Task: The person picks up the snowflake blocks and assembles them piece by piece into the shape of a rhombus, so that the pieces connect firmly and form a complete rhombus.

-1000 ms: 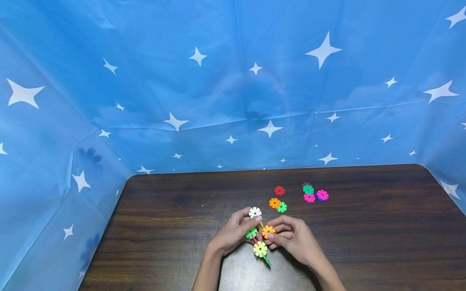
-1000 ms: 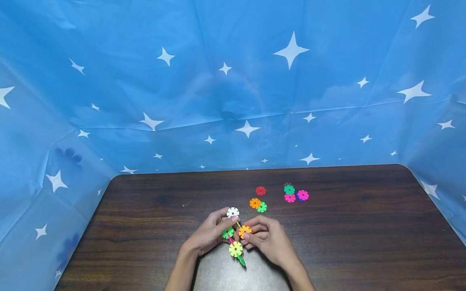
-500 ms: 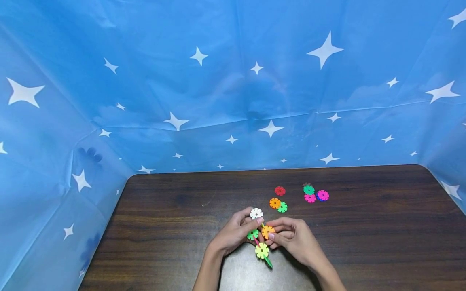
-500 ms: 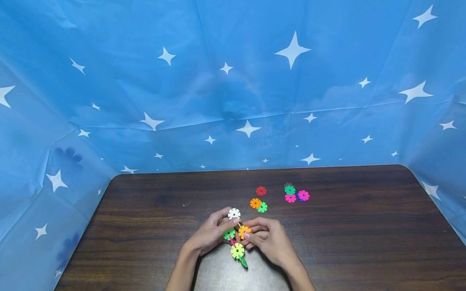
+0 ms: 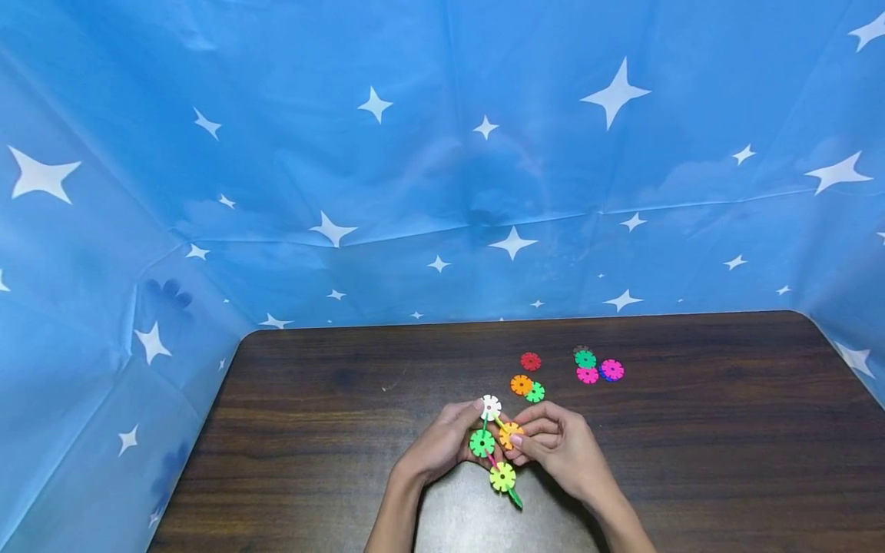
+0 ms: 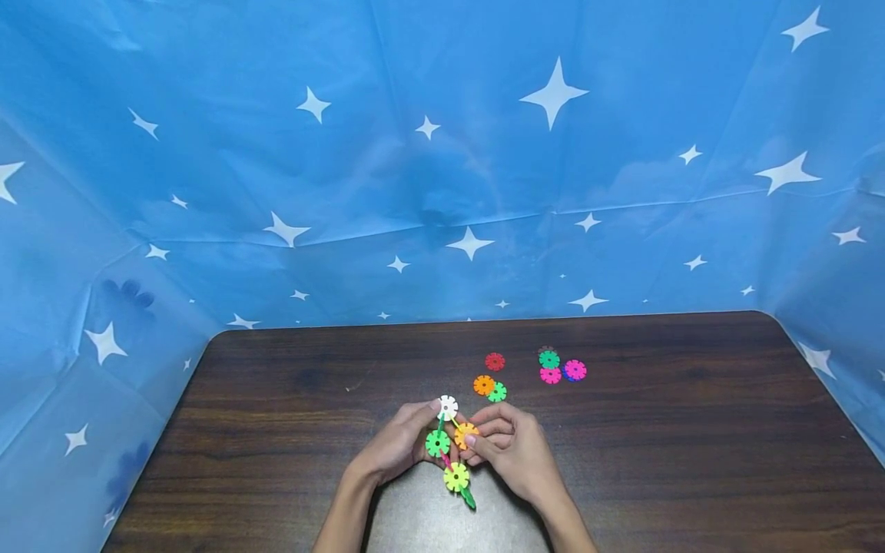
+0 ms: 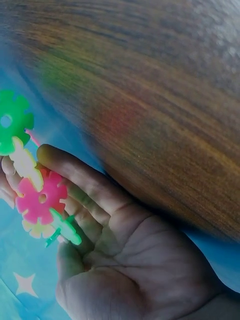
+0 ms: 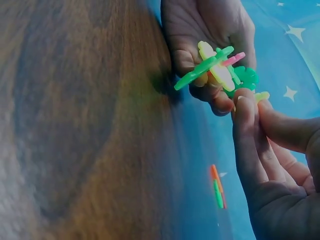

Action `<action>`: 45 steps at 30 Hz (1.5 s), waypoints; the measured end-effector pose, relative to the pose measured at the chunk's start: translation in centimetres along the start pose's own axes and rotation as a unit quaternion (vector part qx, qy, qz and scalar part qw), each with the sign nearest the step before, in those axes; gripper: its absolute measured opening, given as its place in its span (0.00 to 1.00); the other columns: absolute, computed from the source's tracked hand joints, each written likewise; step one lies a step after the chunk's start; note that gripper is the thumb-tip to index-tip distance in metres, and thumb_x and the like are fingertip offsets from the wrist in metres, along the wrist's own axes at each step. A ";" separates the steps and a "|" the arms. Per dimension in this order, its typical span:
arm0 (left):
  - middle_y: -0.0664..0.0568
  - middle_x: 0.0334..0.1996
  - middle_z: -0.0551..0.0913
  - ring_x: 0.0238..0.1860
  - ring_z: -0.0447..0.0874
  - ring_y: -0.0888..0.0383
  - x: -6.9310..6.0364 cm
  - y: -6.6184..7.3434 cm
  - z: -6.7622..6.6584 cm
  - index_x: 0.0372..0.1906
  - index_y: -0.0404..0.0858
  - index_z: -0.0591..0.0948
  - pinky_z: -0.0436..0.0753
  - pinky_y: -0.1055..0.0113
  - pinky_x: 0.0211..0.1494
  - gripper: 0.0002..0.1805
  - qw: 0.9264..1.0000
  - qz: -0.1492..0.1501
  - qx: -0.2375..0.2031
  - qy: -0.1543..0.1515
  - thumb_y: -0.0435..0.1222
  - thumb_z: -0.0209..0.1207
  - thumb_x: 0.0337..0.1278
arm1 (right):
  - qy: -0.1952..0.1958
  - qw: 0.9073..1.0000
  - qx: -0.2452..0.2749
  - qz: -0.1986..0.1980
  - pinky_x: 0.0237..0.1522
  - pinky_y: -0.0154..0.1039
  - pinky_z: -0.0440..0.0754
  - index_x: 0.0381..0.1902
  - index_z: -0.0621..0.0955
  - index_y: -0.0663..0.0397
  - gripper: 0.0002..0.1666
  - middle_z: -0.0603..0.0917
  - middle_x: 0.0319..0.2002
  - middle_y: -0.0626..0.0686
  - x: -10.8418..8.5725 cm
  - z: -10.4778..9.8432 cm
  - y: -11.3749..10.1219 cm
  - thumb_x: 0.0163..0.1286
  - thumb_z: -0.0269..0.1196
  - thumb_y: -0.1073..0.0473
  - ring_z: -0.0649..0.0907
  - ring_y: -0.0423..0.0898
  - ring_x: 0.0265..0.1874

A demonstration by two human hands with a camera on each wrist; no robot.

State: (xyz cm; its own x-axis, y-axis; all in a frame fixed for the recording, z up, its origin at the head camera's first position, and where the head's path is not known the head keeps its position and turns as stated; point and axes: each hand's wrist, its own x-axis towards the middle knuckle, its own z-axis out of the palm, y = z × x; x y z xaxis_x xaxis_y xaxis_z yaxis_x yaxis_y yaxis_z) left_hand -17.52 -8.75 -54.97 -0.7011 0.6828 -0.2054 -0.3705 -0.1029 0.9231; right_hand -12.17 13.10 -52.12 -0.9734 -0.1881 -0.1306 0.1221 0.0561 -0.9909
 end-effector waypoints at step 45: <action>0.50 0.43 0.88 0.39 0.91 0.59 -0.2 -0.2 -0.2 0.69 0.26 0.77 0.93 0.64 0.43 0.27 0.998 -0.004 0.066 0.000 0.42 0.38 0.91 | 0.184 0.980 0.079 0.010 0.32 0.46 0.93 0.40 0.81 0.80 0.08 0.89 0.27 0.66 0.0 2.9 0.1 0.64 0.68 0.83 0.92 0.45 0.24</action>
State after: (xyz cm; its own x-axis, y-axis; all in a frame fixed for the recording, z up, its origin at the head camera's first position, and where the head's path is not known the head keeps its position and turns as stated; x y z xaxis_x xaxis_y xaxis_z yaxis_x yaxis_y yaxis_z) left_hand -17.46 -8.99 -55.19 -0.6986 0.6830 -0.2133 -0.2931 -0.0012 0.9561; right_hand -11.58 10.29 -52.29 -0.9709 0.1804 -0.1578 0.1410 -0.1023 -0.9847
